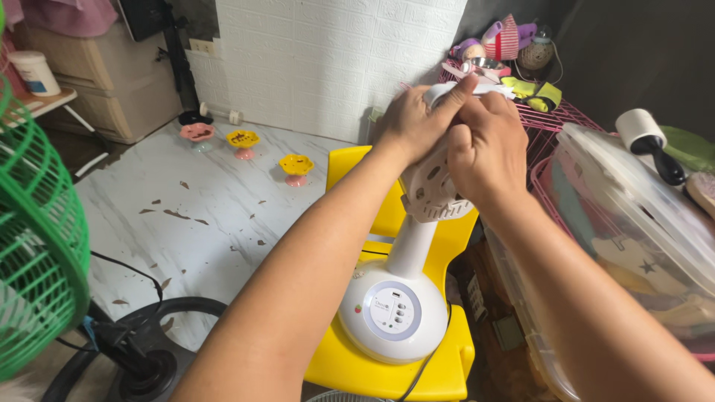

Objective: The person disassembles the rear housing and internal components of a white electric fan, wipes the parts with a wet wipe, and reassembles the fan. The person handles the fan housing, internal plastic parts, and a wet wipe during the process.

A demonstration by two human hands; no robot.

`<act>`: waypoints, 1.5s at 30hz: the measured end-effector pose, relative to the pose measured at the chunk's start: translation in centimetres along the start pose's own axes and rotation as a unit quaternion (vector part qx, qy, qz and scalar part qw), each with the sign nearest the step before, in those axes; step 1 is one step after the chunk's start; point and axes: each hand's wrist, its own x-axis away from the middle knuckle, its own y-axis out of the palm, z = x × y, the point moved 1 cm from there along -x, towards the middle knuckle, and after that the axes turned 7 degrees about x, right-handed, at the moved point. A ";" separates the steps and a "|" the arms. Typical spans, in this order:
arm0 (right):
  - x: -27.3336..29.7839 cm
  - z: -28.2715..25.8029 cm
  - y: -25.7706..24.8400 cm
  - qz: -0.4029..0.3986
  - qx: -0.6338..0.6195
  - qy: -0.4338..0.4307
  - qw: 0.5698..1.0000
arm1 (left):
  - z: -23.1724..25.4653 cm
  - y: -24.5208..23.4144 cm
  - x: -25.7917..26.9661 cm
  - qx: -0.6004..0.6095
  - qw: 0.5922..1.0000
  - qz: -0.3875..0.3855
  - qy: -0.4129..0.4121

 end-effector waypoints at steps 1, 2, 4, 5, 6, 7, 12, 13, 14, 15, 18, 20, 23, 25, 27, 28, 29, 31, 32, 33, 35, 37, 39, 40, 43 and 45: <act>0.1 0.0 0.3 0.023 0.021 0.006 0.999 | 0.0 0.2 0.1 -0.003 1.000 0.002 -0.011; 0.2 0.0 0.5 0.046 0.043 0.012 0.998 | -0.2 0.5 0.2 -0.005 1.000 0.004 -0.022; 0.3 0.0 0.9 0.066 0.072 0.034 0.995 | -0.6 0.7 0.3 0.009 0.999 0.013 -0.042; 0.2 0.0 1.2 0.064 0.078 0.050 0.994 | -0.8 0.6 0.5 0.025 0.998 0.021 -0.051; 0.2 0.0 1.3 0.062 0.084 0.066 0.992 | -1.0 0.5 0.5 0.040 0.997 0.029 -0.059; 0.2 -0.1 1.3 0.064 0.079 0.048 0.994 | -1.2 0.2 0.7 0.031 0.998 0.032 -0.036; 0.2 0.0 0.0 0.060 0.002 0.040 0.997 | -1.5 0.0 0.7 -0.018 0.999 0.042 0.001; 0.1 0.0 -0.1 0.057 -0.001 0.031 0.998 | -1.5 -0.1 0.8 0.000 0.999 0.033 0.002; 0.1 0.0 -0.2 0.054 -0.004 0.023 0.998 | -1.5 -0.2 0.8 0.017 1.000 0.024 0.003; 0.0 0.0 -0.2 0.051 -0.006 0.015 0.999 | -1.4 -0.3 0.9 0.035 0.999 0.014 0.004; -0.1 0.7 -0.2 0.048 -0.020 0.005 0.999 | -1.3 -0.1 1.1 0.001 0.999 0.033 0.005; -0.2 1.4 -0.5 0.008 -0.040 0.047 0.998 | -1.2 -0.1 1.2 -0.031 0.998 0.054 -0.015; 1.4 2.1 -2.4 0.012 -0.179 0.145 0.973 | -0.9 0.3 1.0 -0.032 0.997 0.058 -0.029; 3.8 1.3 -3.3 0.049 -0.239 0.203 0.948 | -0.8 0.4 1.1 -0.052 0.996 0.050 -0.044; 7.3 -0.5 -3.7 0.096 -0.234 0.246 0.936 | -0.7 0.6 1.2 -0.108 0.991 0.039 -0.069; 8.7 -1.6 -3.4 0.079 -0.196 0.241 0.947 | -0.5 0.6 1.2 -0.123 0.990 0.061 -0.041; 9.6 -2.4 -2.9 0.062 -0.158 0.237 0.957 | -0.2 0.8 1.1 -0.138 0.987 0.080 -0.013; 10.4 -2.7 -2.3 0.040 -0.113 0.279 0.953 | 0.1 0.9 1.0 -0.158 0.983 0.091 -0.006; 10.6 -2.7 -2.0 0.029 -0.091 0.301 0.949 | 0.1 0.9 1.0 -0.164 0.983 0.083 -0.026; 10.6 -2.4 -1.9 -0.005 -0.041 0.283 0.958 | 0.0 0.8 1.2 -0.169 0.981 0.075 -0.049; 9.8 -1.5 -1.9 -0.074 0.059 0.243 0.965 | 0.1 0.7 1.3 -0.153 0.986 0.055 -0.040; 8.9 -1.1 -2.0 -0.079 0.105 0.207 0.969 | 0.4 0.5 1.2 -0.147 0.987 0.043 -0.040; 8.0 -0.9 -2.1 -0.095 0.149 0.169 0.970 | 0.9 0.4 1.2 -0.156 0.986 0.038 -0.050; 7.7 -0.8 -2.2 -0.109 0.172 0.150 0.968 | 1.2 0.3 1.3 -0.146 0.987 0.040 -0.054; 7.1 -0.1 -2.5 -0.115 0.175 0.105 0.972 | 1.7 0.3 1.4 -0.125 0.987 0.053 -0.088; 7.2 0.4 -2.7 -0.095 0.162 0.083 0.979 | 1.7 0.3 1.5 -0.123 0.980 0.070 -0.143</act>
